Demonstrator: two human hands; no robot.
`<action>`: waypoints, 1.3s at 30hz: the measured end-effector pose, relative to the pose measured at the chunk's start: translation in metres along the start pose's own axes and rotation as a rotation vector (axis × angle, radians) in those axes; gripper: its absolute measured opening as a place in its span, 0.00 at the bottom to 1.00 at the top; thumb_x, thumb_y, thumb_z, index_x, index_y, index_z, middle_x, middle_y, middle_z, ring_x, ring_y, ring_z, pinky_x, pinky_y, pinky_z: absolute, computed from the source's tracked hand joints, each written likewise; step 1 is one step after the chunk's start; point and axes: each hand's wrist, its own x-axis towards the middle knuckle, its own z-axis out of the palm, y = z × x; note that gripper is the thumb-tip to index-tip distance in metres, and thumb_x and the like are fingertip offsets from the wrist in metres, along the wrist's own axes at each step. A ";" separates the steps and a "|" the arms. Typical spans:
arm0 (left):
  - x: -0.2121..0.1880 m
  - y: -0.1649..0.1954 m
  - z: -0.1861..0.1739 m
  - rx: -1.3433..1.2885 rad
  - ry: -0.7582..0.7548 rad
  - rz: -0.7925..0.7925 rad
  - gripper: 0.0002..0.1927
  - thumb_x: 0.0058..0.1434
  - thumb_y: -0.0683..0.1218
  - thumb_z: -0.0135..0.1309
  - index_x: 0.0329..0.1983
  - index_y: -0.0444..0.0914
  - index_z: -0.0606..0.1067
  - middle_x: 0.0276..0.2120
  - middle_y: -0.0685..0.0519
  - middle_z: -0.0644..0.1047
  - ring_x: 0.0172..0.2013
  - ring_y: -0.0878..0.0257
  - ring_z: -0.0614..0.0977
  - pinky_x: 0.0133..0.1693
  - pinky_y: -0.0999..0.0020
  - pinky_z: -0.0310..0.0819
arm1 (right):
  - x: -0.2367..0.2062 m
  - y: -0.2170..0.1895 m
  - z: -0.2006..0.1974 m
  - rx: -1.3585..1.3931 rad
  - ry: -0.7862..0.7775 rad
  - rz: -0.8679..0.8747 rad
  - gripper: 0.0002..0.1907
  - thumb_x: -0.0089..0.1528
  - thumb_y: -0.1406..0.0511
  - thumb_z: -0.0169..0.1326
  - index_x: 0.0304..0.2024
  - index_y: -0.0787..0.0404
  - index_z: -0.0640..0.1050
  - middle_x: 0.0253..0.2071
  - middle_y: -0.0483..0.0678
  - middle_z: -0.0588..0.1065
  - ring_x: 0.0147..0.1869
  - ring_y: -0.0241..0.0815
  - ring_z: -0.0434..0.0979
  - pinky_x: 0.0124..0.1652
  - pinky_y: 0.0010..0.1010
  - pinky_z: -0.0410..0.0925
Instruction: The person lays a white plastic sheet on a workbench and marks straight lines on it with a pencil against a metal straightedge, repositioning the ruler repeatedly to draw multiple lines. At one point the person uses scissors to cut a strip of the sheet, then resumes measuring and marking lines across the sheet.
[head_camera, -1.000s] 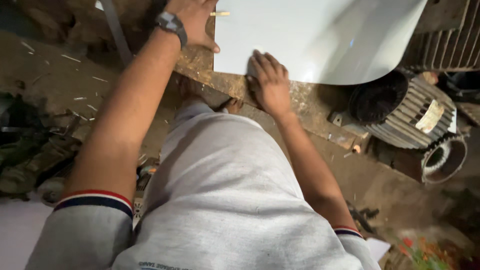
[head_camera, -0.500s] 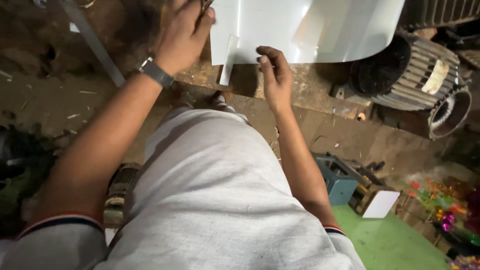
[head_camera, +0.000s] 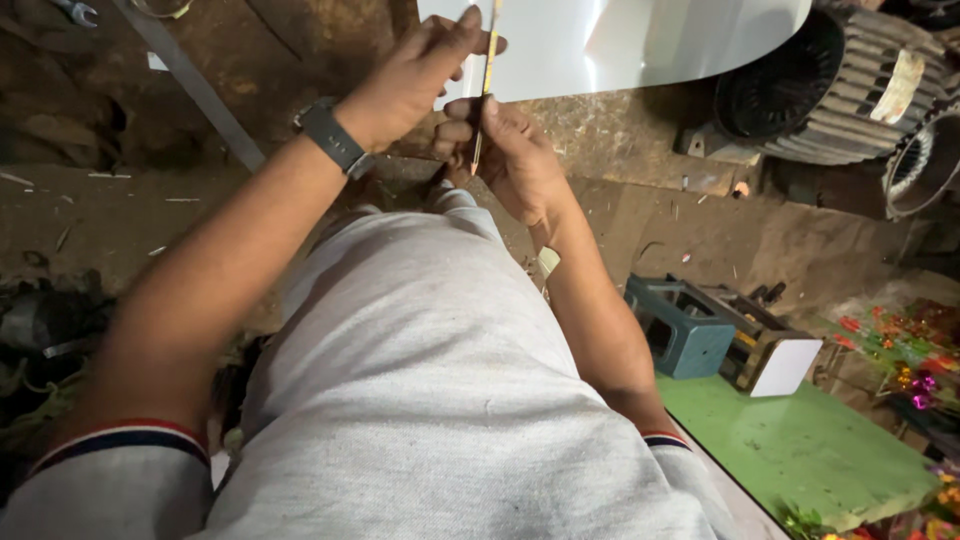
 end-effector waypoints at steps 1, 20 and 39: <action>-0.002 -0.002 -0.003 0.115 0.057 0.029 0.28 0.75 0.65 0.43 0.54 0.40 0.81 0.43 0.50 0.72 0.44 0.60 0.73 0.47 0.67 0.72 | -0.004 0.001 0.000 0.013 0.008 -0.034 0.22 0.67 0.53 0.52 0.50 0.66 0.76 0.39 0.48 0.80 0.44 0.41 0.81 0.43 0.36 0.74; -0.030 -0.077 -0.024 1.219 0.356 0.571 0.23 0.62 0.50 0.68 0.58 0.42 0.78 0.67 0.55 0.72 0.69 0.52 0.66 0.64 0.46 0.60 | 0.020 0.020 -0.070 -1.783 0.155 -0.949 0.18 0.64 0.63 0.62 0.55 0.59 0.77 0.57 0.49 0.78 0.68 0.58 0.69 0.59 0.50 0.65; -0.053 -0.111 0.023 1.272 0.442 0.563 0.21 0.68 0.53 0.63 0.63 0.48 0.80 0.68 0.44 0.69 0.69 0.44 0.65 0.67 0.44 0.60 | 0.020 0.043 -0.101 -1.571 -0.148 -0.974 0.16 0.69 0.59 0.59 0.56 0.59 0.78 0.63 0.49 0.75 0.71 0.57 0.69 0.65 0.49 0.64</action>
